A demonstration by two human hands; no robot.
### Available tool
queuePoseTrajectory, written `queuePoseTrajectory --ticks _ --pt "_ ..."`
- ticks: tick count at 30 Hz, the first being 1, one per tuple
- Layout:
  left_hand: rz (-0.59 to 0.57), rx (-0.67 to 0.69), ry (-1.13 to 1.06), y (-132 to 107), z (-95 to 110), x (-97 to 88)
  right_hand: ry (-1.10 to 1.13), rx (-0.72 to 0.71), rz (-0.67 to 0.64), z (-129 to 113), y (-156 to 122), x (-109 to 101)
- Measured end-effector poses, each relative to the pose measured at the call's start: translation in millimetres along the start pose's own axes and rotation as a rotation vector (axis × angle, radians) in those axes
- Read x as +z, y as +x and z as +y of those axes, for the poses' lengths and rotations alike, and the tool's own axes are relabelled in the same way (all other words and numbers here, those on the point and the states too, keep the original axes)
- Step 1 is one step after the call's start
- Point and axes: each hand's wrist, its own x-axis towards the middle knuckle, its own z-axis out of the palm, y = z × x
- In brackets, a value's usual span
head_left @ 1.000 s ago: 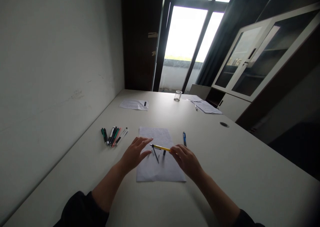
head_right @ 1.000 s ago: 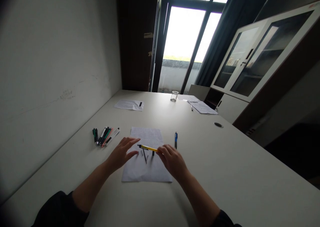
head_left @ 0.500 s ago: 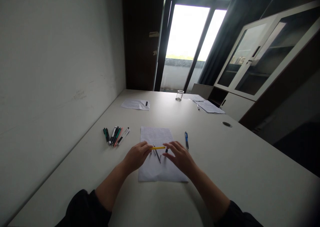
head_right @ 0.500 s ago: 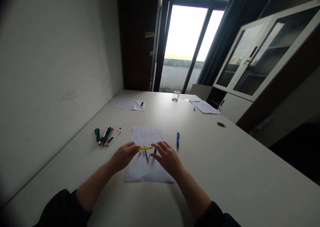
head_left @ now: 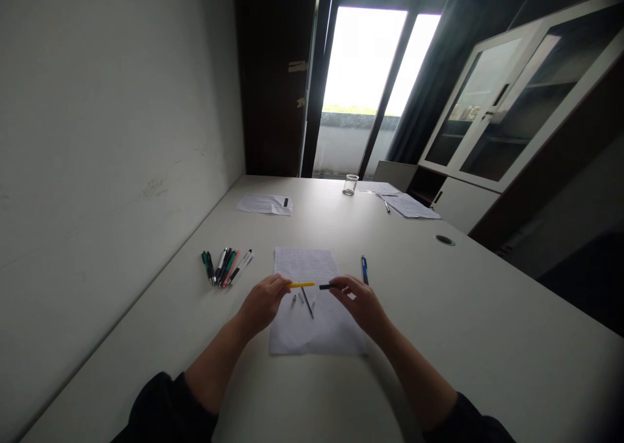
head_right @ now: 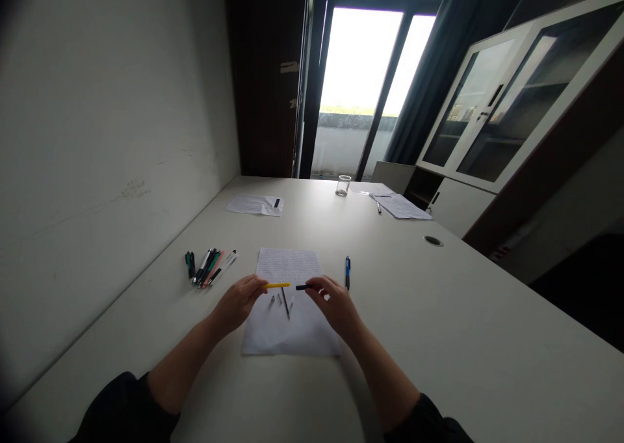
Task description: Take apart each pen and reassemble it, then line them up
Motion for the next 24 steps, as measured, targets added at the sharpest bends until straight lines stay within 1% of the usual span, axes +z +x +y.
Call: queuePoseTrajectory --ticks 3,7,15,24 --pt "0.002 0.003 -0.009 -0.1 -0.3 1.2 0.118 0.091 0.046 -4.3 0.4 -2.8" --pt "0.000 0.005 -0.015 0.1 0.3 2.9 0.179 0.121 0.043 -10.0 0.6 -1.6" --pt "-0.038 0.002 0.007 1.2 2.1 1.2 0.175 0.062 0.039 -12.2 0.6 0.3" --pt "-0.030 0.017 0.023 1.1 3.5 -0.4 0.177 0.030 0.040 -11.8 -1.1 1.1"
